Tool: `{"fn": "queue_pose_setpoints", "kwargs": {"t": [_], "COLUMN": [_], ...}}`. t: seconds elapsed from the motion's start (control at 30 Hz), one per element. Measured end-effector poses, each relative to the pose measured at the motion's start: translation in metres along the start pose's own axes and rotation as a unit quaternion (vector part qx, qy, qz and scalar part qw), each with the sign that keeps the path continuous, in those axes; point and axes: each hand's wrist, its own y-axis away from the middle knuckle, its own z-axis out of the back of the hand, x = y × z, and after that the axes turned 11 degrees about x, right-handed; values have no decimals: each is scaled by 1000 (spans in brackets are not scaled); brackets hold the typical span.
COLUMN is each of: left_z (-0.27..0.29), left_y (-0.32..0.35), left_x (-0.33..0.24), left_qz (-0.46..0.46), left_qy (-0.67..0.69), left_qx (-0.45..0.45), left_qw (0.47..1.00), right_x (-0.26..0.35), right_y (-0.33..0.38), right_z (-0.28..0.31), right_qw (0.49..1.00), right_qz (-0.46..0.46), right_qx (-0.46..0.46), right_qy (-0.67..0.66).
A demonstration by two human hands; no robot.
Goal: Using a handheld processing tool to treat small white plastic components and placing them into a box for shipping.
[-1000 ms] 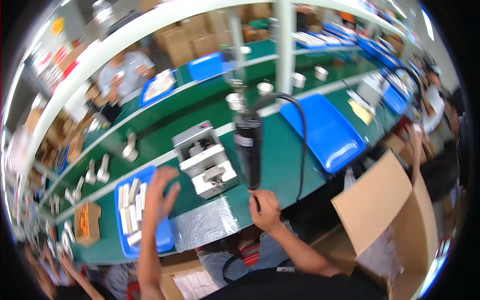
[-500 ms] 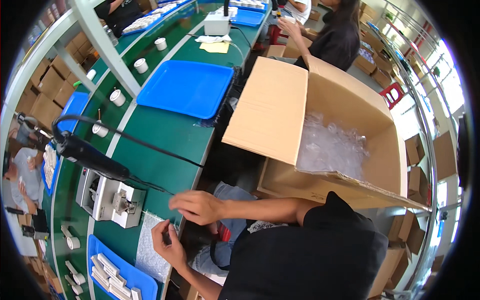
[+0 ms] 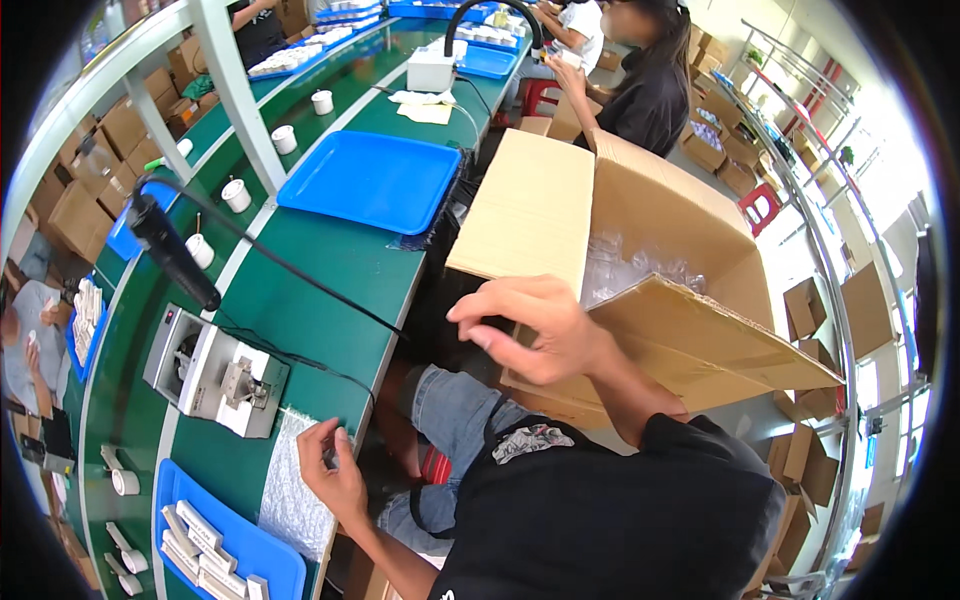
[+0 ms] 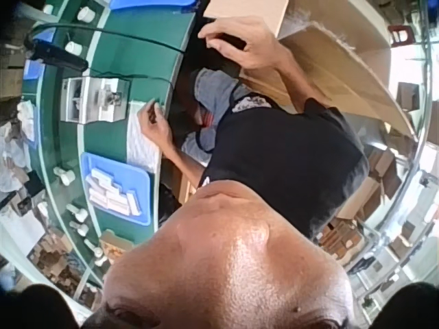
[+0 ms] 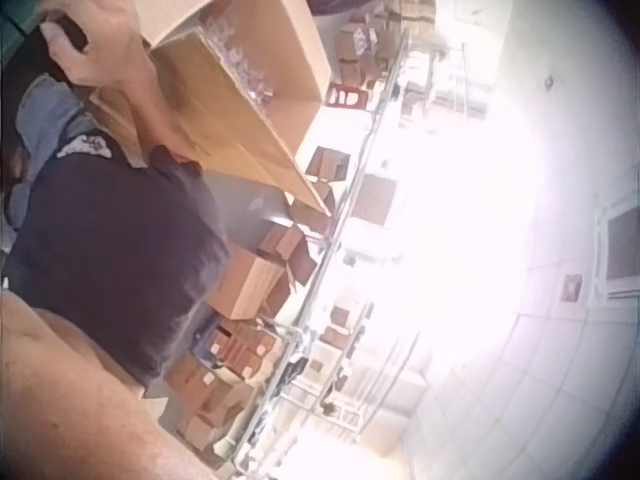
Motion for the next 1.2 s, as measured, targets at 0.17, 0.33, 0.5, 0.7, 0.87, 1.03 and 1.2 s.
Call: {"fn": "queue_pose_setpoints", "kwargs": {"t": [0.17, 0.33, 0.5, 0.7, 0.87, 1.03, 1.2], "left_z": [6, 9, 13, 15, 15, 13, -16], "left_y": [5, 8, 10, 10, 8, 6, -3], "left_x": [3, 4, 7, 10, 10, 9, -42], "left_qz": [-10, -28, -28, -28, -30, -13, -72], "left_qy": [27, 36, 54, 49, 54, 54, 69], "left_qx": [-2, -2, 3, 17, 20, 32, 69], "left_qw": [1000, 999, 998, 998, 998, 998, 993], "right_x": [35, 97, 136, 75, -40, -57, -84], "right_y": [-1, 13, 13, 29, 92, 99, 109], "right_z": [34, 64, 102, 116, 154, 145, 151], "right_qw": [983, 966, 955, 913, 906, 819, 786], "right_qz": [-1, 47, -142, -204, -301, -465, -495], "right_qx": [-61, -224, -13, -92, 19, 237, 367], "right_qy": [175, 122, 260, 342, 299, 240, 48]}}
